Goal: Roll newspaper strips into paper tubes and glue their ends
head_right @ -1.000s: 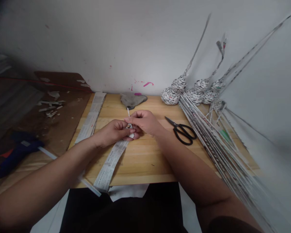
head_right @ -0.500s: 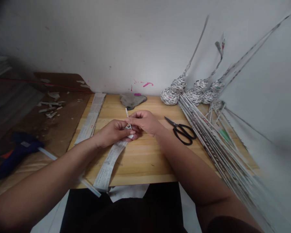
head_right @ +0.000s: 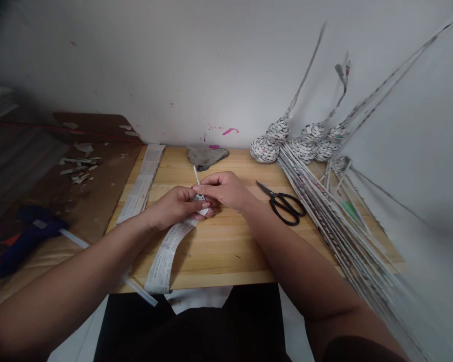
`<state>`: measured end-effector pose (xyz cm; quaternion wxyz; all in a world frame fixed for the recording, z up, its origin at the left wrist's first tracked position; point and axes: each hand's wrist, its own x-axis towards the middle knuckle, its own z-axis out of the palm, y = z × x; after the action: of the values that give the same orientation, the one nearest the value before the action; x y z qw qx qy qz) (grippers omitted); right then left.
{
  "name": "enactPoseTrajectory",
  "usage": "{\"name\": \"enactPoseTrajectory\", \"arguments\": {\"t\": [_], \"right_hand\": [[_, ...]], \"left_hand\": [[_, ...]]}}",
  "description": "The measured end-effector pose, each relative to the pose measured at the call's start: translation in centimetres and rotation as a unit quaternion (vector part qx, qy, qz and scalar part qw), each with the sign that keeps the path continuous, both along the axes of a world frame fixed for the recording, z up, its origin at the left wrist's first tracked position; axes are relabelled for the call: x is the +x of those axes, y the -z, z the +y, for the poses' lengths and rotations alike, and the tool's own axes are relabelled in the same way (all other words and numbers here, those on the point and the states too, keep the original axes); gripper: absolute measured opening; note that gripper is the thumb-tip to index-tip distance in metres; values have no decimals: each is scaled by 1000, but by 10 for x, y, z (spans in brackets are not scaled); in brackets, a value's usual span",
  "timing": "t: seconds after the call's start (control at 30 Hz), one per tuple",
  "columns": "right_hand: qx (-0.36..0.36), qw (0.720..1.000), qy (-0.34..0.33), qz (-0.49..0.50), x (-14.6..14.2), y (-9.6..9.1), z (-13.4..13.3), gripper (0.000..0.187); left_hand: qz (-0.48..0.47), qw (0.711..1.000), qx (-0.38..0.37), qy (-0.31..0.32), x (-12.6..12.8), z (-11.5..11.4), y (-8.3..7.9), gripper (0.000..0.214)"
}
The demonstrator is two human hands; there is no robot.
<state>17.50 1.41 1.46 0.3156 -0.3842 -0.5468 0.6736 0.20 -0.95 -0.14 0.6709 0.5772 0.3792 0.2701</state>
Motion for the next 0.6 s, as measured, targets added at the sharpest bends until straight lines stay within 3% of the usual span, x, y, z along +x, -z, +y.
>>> {"name": "enactPoseTrajectory", "arguments": {"t": [0.23, 0.47, 0.6], "right_hand": [[20, 997, 75, -3, -8, 0, -1, 41], [38, 999, -21, -13, 1, 1, 3, 31], [20, 999, 29, -6, -3, 2, 3, 31]], "left_hand": [[-12, 1000, 5, 8, 3, -1, 3, 24], [-3, 1000, -15, -4, 2, -1, 0, 27], [-2, 1000, -12, -8, 3, -1, 0, 26]]}}
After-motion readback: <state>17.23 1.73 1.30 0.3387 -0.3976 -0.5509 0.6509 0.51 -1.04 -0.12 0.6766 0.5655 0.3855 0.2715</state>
